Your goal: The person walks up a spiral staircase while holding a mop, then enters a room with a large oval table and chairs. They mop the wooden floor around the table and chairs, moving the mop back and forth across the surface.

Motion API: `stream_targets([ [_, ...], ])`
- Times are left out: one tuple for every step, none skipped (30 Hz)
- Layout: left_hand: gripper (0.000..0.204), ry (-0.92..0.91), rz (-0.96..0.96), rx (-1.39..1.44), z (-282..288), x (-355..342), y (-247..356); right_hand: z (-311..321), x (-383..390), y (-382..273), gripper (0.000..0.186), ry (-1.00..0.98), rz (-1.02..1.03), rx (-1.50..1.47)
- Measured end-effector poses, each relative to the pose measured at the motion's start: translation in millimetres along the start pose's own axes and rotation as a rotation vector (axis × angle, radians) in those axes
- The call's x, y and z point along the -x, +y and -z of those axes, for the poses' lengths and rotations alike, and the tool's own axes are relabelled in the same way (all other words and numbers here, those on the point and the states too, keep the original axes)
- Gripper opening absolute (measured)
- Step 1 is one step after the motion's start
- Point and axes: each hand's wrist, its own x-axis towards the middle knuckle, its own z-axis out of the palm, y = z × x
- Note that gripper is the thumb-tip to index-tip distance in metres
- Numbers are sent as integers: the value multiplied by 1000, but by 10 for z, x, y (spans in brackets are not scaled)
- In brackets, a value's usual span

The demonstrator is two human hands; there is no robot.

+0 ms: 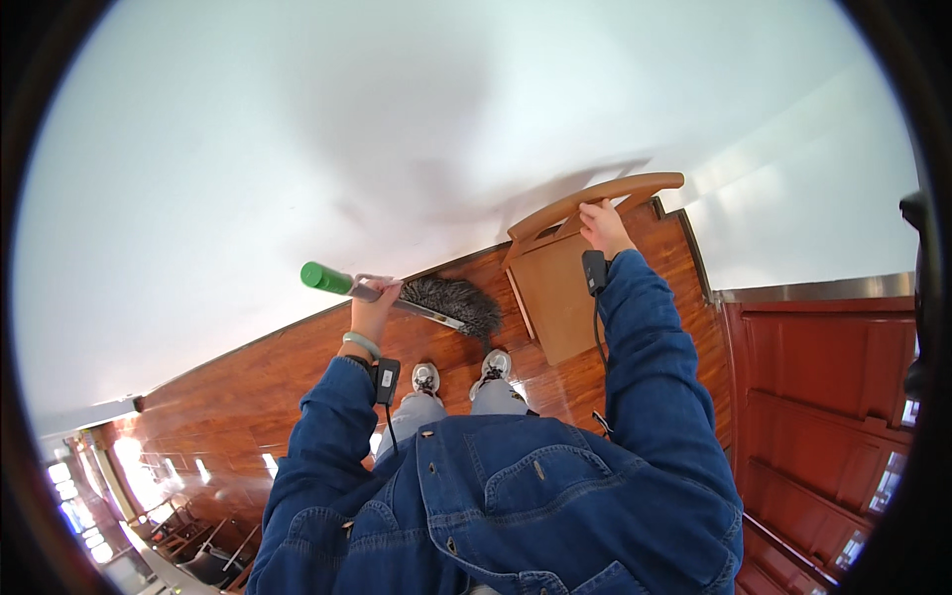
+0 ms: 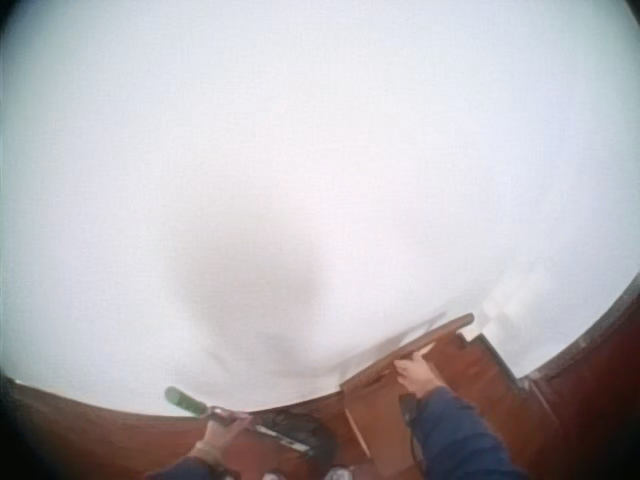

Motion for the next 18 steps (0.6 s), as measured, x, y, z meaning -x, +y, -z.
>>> stream_targets([
  [12, -9, -9, 106, -61, 55, -13, -15, 163, 46, 46, 8, -6, 155],
  [12, -33, -26, 94, -76, 72, -4, -58, 331, 54, 39, 90, -36, 320],
  [12, -58, -36, 109, -107, 68, 16, -124, 538, 119, 40, 84, 7, 311],
  [12, -95, -41, 127, -126, 68, 45, -182, 734, 127, 40, -11, 38, 365],
  [12, -143, -4, 96, -117, 67, 84, -315, 956, 194, 36, 22, 40, 277],
  [13, -204, 34, 65, -119, 68, 111, -415, 1190, 237, 33, -37, 41, 277],
  [14, -273, 67, 29, -131, 60, 164, -504, 1452, 245, 29, -94, 34, 262],
  [15, -349, 99, -11, -143, 45, 196, -587, 1709, 293, 26, -188, 44, 295],
  [12, -414, 110, -42, -165, 59, 218, -691, 1959, 392, 24, -215, 55, 294],
  [11, -476, 89, 1, -189, 64, 230, -790, 2209, 476, 25, -210, 68, 320],
  [11, -538, 92, 16, -230, 72, 244, -888, 2438, 557, 27, -204, 59, 267],
  [10, -610, 99, 23, -280, 84, 241, -984, 2631, 649, 29, -202, 60, 262],
  [10, -664, 83, -32, -316, 84, 235, -1070, 2831, 739, 34, -187, 74, 218],
  [10, -736, 52, -10, -375, 114, 243, -1102, 3060, 796, 39, -151, 102, 130],
  [9, -796, 36, -4, -407, 120, 220, -1155, 3266, 865, 45, -130, 177, 66],
  [9, -849, 33, 3, -433, 167, 202, -1202, 3477, 907, 51, -102, 238, 13],
  [18, -920, 61, -44, -455, 181, 200, -1244, 3649, 925, 55, -79, 235, -44],
  [23, -1008, 90, -17, -444, 192, 136, -1312, 3760, 970, 60, -61, 255, -100],
])
